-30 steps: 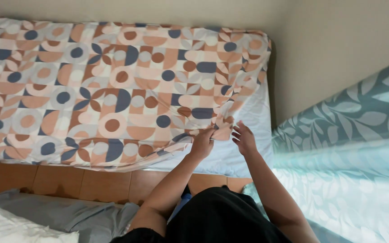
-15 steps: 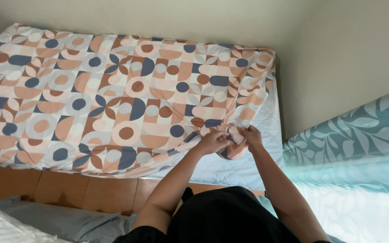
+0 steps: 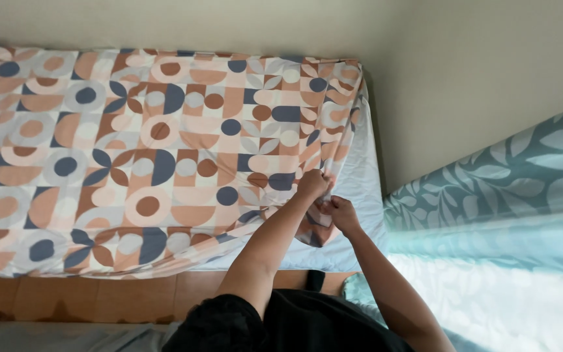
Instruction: Folding a patterned bedsheet on a bed mattress.
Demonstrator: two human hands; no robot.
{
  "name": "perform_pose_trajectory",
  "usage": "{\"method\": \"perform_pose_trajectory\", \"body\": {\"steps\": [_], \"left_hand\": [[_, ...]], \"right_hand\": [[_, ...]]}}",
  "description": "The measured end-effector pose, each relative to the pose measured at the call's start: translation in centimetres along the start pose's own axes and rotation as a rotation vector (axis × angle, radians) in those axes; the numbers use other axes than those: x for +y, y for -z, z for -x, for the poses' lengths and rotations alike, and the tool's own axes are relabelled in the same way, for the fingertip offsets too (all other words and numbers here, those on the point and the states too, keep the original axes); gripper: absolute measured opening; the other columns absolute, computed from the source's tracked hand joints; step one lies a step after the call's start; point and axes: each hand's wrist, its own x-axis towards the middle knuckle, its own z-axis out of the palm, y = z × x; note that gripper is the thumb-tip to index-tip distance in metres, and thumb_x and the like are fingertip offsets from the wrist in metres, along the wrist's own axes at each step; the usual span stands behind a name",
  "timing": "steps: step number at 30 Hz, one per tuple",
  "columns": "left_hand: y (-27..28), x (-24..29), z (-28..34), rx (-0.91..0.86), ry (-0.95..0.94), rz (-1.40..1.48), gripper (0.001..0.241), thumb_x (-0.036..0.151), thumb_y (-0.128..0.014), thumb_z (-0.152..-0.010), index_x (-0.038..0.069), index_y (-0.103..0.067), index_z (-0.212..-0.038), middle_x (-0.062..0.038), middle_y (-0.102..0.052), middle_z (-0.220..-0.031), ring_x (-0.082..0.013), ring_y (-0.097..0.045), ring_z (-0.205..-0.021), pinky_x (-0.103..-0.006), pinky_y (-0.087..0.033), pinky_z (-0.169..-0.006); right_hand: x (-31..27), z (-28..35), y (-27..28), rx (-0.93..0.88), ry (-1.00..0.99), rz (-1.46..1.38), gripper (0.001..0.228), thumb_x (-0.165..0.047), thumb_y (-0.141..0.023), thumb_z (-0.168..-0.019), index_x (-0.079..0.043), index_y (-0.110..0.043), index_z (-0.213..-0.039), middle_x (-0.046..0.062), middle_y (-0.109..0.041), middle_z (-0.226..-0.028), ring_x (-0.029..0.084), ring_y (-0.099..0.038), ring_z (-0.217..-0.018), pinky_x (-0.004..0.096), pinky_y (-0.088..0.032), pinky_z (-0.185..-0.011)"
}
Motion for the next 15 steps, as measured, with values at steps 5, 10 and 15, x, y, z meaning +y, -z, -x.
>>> {"method": "perform_pose_trajectory", "body": {"steps": [5, 10, 15], "left_hand": [[-2.2, 0.3, -1.5, 0.191, -0.071, 0.116, 0.021, 0.024, -0.069, -0.084, 0.005, -0.075, -0.092, -0.018, -0.075, -0.094, -0.0344, -0.073, -0.088, -0.0436, -0.057, -0.079], [-4.6, 0.2, -0.8, 0.304, -0.174, 0.126, 0.011, 0.012, -0.062, -0.092, 0.004, -0.07, -0.091, -0.019, -0.071, -0.09, -0.0364, -0.07, -0.085, -0.0476, -0.053, -0.078], [-6.5, 0.5, 3.1, 0.327, -0.305, 0.196, 0.009, 0.006, -0.064, -0.09, 0.003, -0.07, -0.095, -0.017, -0.072, -0.094, -0.0356, -0.069, -0.088, -0.0463, -0.053, -0.078]], "right_hand": [[-2.0, -3.7, 5.6, -0.09, -0.106, -0.13, 0.02, -0.011, -0.065, -0.094, 0.001, -0.072, -0.108, 0.008, -0.076, -0.095, 0.013, -0.071, -0.084, 0.03, -0.055, -0.081], [-0.9, -13.2, 10.4, 0.101, -0.158, -0.076, 0.032, -0.023, -0.068, -0.091, -0.007, -0.073, -0.118, 0.003, -0.072, -0.102, 0.009, -0.059, -0.075, 0.028, -0.045, -0.062], [0.2, -21.5, 10.8, 0.062, -0.277, -0.123, 0.029, -0.031, -0.068, -0.096, -0.002, -0.068, -0.101, 0.003, -0.063, -0.086, 0.013, -0.053, -0.06, 0.029, -0.035, -0.045]]}}
